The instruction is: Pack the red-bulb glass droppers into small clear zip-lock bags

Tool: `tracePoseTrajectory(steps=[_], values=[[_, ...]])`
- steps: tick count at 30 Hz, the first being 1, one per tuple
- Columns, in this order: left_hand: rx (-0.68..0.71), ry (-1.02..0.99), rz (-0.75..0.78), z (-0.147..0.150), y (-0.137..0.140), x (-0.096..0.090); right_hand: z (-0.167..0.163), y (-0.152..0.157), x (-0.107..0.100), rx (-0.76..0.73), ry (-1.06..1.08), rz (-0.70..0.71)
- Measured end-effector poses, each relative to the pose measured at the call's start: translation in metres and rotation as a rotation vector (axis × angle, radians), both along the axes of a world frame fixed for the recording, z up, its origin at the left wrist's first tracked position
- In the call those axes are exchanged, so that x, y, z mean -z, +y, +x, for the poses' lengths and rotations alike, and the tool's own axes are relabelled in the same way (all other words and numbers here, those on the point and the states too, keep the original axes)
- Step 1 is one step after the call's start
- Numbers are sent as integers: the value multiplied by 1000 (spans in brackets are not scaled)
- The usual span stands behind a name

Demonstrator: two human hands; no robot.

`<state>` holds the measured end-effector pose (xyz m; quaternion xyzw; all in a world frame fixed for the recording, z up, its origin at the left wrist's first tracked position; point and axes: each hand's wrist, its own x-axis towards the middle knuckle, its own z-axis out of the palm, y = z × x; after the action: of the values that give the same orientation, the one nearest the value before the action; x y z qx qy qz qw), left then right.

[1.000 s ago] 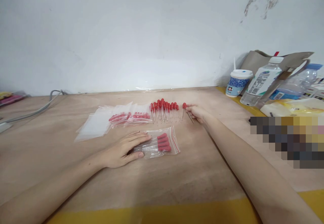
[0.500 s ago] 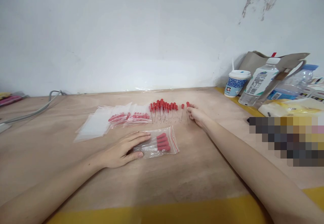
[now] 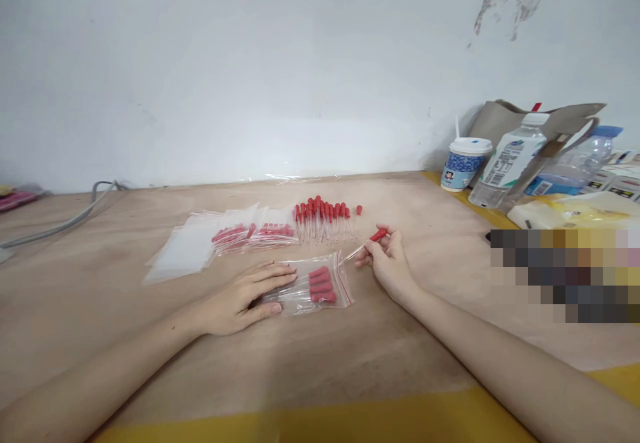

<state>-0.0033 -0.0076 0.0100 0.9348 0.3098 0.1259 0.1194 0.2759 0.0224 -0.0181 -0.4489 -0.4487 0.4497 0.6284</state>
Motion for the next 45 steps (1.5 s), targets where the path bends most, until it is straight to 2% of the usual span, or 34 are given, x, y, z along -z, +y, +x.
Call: tracePoseTrajectory(steps=[3,8,13,20,24,32,39,45], values=[[5,3,1,0,0,0,-3,-1,0,15,-59,61],[4,18,5,0,0,-1,-10,-6,-1,-58,-54,69],[3,25,4,0,-1,0,-9,-8,0,-209,-6,22],[1,34,3,0,-1,0,-3,-10,1,-182,49,-8],[-3,26,-4,0,-1,0,1,-13,-3,-258,108,-128],[0,-8,-10,0,-1,1,8,-11,-7,-470,-99,-237],[11,-26,-7,2,-1,-1,-1,-6,-8,-510,-344,-276],[8,-22,-11,2,-1,0,-3,-5,-8,-557,-400,-248]])
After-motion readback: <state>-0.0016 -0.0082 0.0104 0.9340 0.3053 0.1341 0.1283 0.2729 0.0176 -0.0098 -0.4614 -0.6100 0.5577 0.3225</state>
